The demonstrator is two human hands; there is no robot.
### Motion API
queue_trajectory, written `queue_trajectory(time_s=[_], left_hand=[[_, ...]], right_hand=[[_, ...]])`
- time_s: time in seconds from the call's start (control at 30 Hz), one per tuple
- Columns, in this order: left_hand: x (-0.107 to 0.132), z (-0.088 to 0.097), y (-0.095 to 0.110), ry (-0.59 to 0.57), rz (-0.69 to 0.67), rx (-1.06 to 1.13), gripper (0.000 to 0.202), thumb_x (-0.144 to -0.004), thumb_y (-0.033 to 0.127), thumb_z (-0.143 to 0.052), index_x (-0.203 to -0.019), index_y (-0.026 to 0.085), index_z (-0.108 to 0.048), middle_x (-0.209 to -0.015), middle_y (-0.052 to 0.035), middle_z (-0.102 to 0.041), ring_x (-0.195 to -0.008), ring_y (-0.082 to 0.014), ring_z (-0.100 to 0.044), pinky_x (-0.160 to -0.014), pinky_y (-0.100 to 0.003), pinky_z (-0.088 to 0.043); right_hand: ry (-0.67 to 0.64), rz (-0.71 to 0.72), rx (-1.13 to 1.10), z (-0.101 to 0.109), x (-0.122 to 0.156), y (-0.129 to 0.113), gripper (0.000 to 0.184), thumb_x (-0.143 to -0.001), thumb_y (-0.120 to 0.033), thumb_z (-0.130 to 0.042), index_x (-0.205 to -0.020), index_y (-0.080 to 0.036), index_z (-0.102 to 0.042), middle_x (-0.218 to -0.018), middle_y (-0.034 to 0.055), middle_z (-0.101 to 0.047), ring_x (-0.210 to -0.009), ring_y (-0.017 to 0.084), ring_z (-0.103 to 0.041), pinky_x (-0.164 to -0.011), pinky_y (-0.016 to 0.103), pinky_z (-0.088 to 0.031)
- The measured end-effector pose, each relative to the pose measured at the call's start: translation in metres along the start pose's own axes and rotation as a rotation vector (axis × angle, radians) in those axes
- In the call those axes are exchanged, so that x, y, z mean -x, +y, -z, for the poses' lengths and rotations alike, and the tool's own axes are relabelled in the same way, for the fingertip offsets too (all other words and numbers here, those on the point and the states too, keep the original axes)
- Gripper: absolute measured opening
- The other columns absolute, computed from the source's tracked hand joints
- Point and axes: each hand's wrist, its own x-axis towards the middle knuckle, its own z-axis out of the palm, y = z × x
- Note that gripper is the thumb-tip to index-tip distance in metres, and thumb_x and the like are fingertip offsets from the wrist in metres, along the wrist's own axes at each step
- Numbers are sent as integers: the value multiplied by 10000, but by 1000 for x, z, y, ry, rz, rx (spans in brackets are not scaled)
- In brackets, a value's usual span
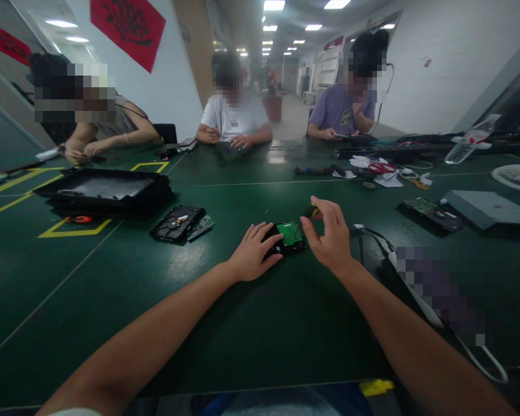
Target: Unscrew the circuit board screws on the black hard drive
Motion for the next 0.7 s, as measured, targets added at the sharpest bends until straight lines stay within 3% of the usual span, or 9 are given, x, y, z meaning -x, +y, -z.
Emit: queue_trajectory(time_s=[0.1, 0.3, 0.5, 0.7], left_hand=[[1, 1, 0, -3, -1, -3, 596, -1062, 510, -616, -1599, 272, -517, -1738, -163, -348, -1633, -420, -276, -1309, -719, -239], [0, 1, 0, -11, -1, -4, 599, -1061, 517, -616, -1601, 277, -516, -1738, -157, -348, -1632, -419, -277, -1311, -716, -238], [-1, 1, -1, -22, -8, -16, 612, -1067, 523, -600, -1617, 276, -499, -1747, -162, -329, -1635, -420, -270, -1309, -712, -245], [0, 1, -2, -13, -17, -19, 619, -1064, 531, -605, -1616, 271, -503, -1742, -166, -339, -1626, -426, -288, -1303, -715, -256]], right_hand=[[27, -3, 16, 0, 0, 2, 450, -1033, -331, -679, -1472, -324, -580, -1220, 105, -627, -1052, 276, -660, -821, 460, -651], [-5, 23, -18, -2, 2, 5, 519, -1069, -231, -560, -1577, -312, -488, -1392, 130, -624, -1177, 289, -668, -939, 498, -640], [40, 33, -1, 1, 0, 1, 448, -1024, -287, -694, -1460, -323, -597, -1213, 102, -633, -1024, 265, -683, -819, 459, -651], [-3, 30, -20, -1, 1, 2, 500, -1071, -231, -553, -1565, -293, -504, -1404, 134, -644, -1214, 300, -665, -980, 523, -623]])
